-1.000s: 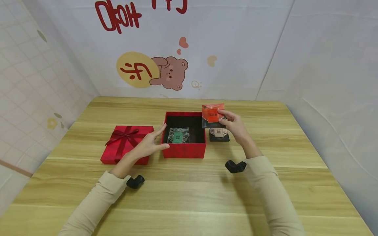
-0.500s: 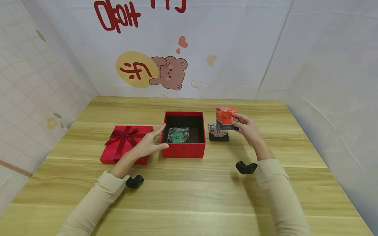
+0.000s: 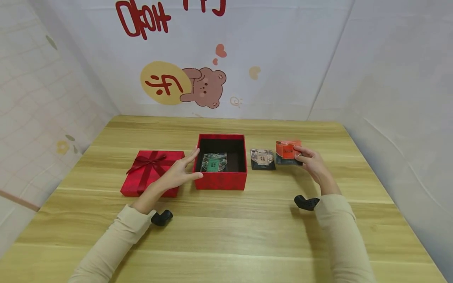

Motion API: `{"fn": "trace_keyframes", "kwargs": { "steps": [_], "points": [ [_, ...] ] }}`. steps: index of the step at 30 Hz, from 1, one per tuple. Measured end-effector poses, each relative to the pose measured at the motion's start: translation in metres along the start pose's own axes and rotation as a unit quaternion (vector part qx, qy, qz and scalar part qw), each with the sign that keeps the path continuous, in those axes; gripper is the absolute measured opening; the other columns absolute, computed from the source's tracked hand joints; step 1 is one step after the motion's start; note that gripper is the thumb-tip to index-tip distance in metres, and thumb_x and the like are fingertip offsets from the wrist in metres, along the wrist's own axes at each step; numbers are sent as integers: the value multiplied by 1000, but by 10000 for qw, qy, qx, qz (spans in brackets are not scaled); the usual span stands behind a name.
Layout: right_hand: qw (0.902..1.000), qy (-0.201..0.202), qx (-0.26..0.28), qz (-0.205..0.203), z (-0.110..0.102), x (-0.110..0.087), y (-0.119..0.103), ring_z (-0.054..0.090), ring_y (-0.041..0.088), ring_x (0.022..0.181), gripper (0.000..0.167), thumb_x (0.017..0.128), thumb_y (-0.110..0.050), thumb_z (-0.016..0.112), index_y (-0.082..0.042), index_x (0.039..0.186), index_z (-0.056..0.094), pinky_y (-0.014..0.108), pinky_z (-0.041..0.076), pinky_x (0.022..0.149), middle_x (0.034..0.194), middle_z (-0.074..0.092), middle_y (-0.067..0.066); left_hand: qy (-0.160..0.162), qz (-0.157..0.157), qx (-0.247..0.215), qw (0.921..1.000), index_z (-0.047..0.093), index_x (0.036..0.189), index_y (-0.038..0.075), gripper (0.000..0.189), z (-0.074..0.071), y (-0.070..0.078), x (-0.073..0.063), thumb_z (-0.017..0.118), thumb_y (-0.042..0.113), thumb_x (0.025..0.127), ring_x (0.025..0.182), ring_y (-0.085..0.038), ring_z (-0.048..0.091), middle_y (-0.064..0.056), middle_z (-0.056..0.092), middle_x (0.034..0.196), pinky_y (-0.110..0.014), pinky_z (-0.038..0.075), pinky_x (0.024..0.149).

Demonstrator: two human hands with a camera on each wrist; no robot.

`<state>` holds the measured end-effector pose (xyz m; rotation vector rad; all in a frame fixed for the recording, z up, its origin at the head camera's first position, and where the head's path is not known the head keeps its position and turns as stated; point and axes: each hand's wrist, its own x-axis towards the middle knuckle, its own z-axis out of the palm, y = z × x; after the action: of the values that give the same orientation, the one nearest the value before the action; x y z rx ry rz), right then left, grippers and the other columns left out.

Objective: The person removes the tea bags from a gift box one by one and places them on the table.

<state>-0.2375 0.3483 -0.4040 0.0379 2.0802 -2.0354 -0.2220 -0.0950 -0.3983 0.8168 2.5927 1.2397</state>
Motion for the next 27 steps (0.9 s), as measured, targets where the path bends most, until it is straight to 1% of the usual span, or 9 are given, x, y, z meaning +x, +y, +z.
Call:
{"fn": "trace_keyframes", "kwargs": {
  "steps": [4,9,12,14,16,19,22,24,27],
  "points": [
    [9985,86,-477,248,-10,0,7,46,-5,100,58,94,-14,51,-10,145,25,20,46,81,145,24,7,-14,-27,-20,10000,13,147,12,88,0,0,0,66,37,82,137,-28,19,-7,7,153,-48,27,104],
    [9920,90,-1184,426,-16,2,11,36,3,114,59,95,-19,48,-7,146,19,19,44,83,151,11,15,-43,-82,-62,9999,13,147,12,88,0,1,1,67,36,81,138,-28,15,-7,8,153,-48,29,103],
    [9894,52,-1362,498,-16,4,12,37,2,110,59,96,-19,46,-5,146,17,20,44,83,150,10,21,-51,-64,-18,10000,13,147,11,88,0,1,1,66,36,82,138,-29,15,-8,8,153,-48,30,103],
    [9879,12,-1460,521,-15,5,12,39,-2,105,59,96,-18,46,-3,145,16,19,44,82,150,9,23,-46,-41,11,10000,14,147,10,88,0,1,1,66,35,82,138,-29,15,-9,9,153,-48,30,103],
    [9878,-2,-1450,572,-14,7,13,40,-2,103,60,96,-17,46,-1,145,16,17,44,80,149,8,23,-42,-14,24,10000,14,147,10,88,0,1,1,67,35,82,138,-29,16,-9,9,153,-48,29,103],
    [9864,-10,-1513,640,-13,10,13,40,14,115,60,96,-16,46,1,145,15,15,45,79,149,7,23,-29,15,39,10000,13,147,10,87,0,1,0,67,35,82,137,-29,18,-9,8,153,-48,28,104],
    [9842,6,-1625,697,-14,13,14,31,26,125,59,97,-15,44,1,144,14,16,45,81,149,7,24,-9,36,47,10000,13,147,10,88,-1,1,0,66,36,82,137,-30,19,-9,8,153,-48,28,104],
    [9835,35,-1660,714,-15,14,14,37,23,121,57,97,-13,43,2,144,14,17,46,81,149,8,25,-8,32,35,10000,13,147,10,88,-1,1,0,66,36,82,137,-30,18,-9,7,153,-48,28,104],
    [9819,56,-1763,696,-15,15,15,47,4,102,56,96,-9,42,3,144,15,18,47,81,147,10,27,-22,18,31,10000,12,147,11,88,-1,1,0,66,36,82,137,-30,18,-9,6,153,-48,29,103]
  ]
}}
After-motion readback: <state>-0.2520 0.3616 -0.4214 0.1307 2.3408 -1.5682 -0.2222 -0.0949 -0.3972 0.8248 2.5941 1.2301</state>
